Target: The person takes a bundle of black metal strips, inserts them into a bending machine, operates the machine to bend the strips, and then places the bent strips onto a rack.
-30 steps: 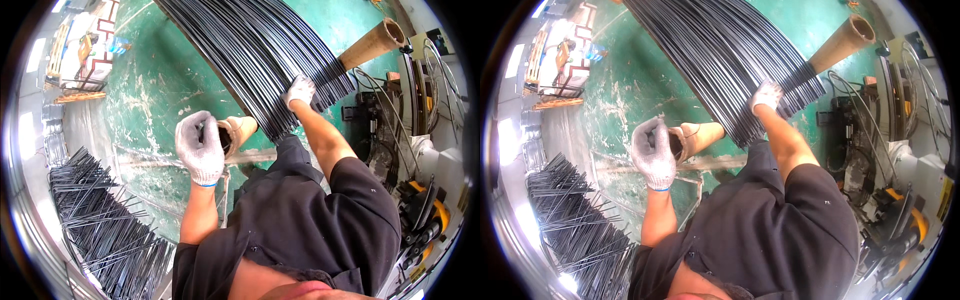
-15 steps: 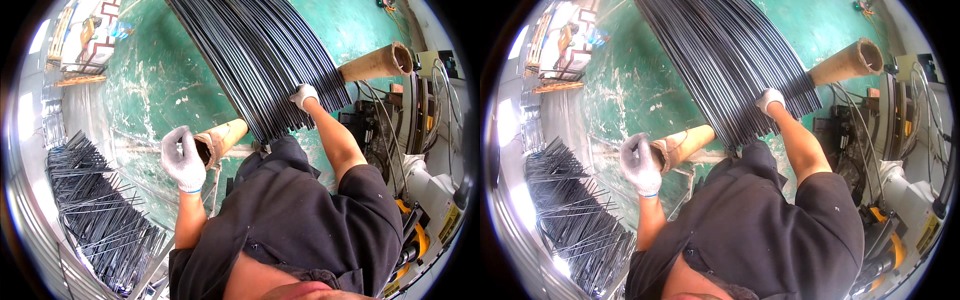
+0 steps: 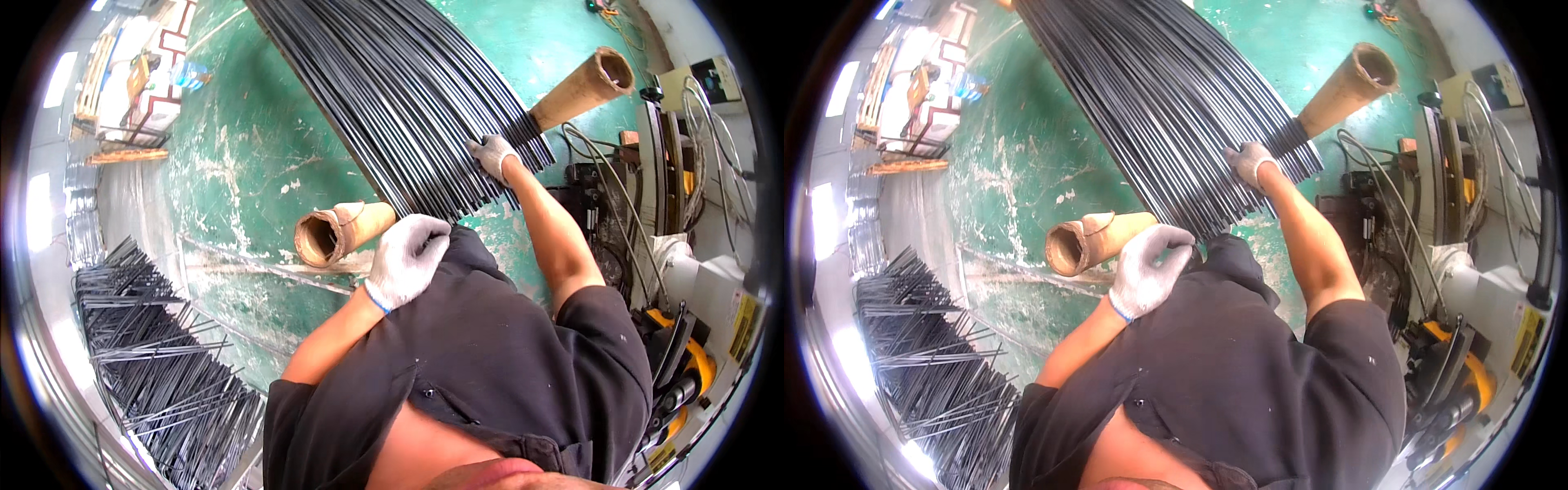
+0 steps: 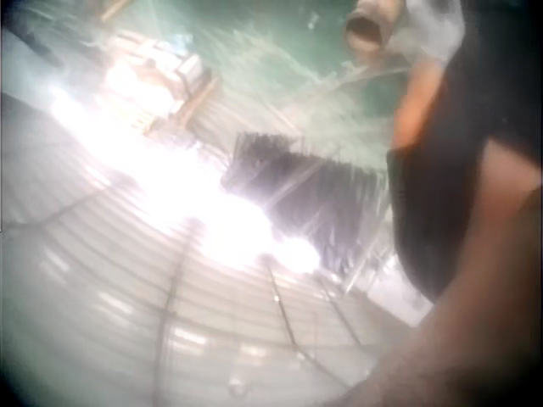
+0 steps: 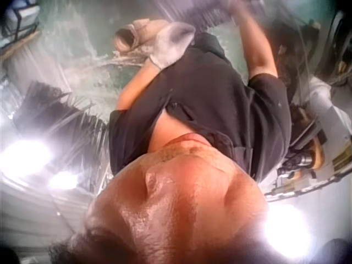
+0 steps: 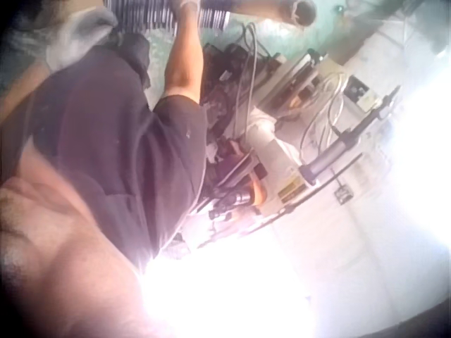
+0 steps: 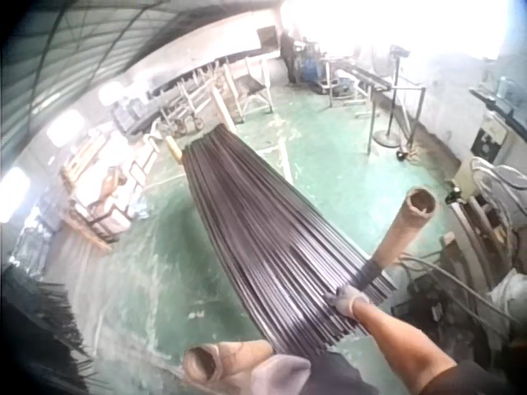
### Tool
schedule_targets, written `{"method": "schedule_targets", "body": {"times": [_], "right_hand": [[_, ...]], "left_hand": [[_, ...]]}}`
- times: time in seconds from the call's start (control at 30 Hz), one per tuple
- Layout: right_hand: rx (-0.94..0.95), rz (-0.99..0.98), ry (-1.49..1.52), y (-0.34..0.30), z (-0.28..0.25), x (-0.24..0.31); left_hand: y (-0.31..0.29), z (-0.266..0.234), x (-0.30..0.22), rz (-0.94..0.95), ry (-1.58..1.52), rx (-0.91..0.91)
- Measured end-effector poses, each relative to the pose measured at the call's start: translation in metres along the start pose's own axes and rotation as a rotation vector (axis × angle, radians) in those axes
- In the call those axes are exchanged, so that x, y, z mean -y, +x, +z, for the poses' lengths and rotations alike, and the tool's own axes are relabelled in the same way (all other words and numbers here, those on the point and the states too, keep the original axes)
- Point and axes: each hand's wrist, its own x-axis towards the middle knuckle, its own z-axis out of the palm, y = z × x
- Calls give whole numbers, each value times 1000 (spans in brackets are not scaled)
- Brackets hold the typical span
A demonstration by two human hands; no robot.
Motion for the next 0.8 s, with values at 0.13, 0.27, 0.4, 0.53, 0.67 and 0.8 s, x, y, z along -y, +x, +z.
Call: {"method": "schedule_targets", "body": {"times": [0.13, 0.27, 0.4, 0.53, 0.67, 0.8], "right_hand": [[-209, 77, -301, -109, 21, -9], [-320, 102, -428, -217, 70, -113], [-413, 311, -341, -377, 136, -210], [-596, 619, -422, -499, 225, -317], [-1089, 630, -517, -517, 264, -344], [-1122, 620, -475, -562, 283, -416]], "left_hand": [[7, 35, 62, -268, -529, -56], [40, 62, 125, -532, -806, 20], [80, 100, 226, -728, -1162, 113], [76, 111, 181, -855, -1531, 186], [20, 154, 153, -781, -1401, 306], [-39, 167, 102, -888, -1349, 429]]}}
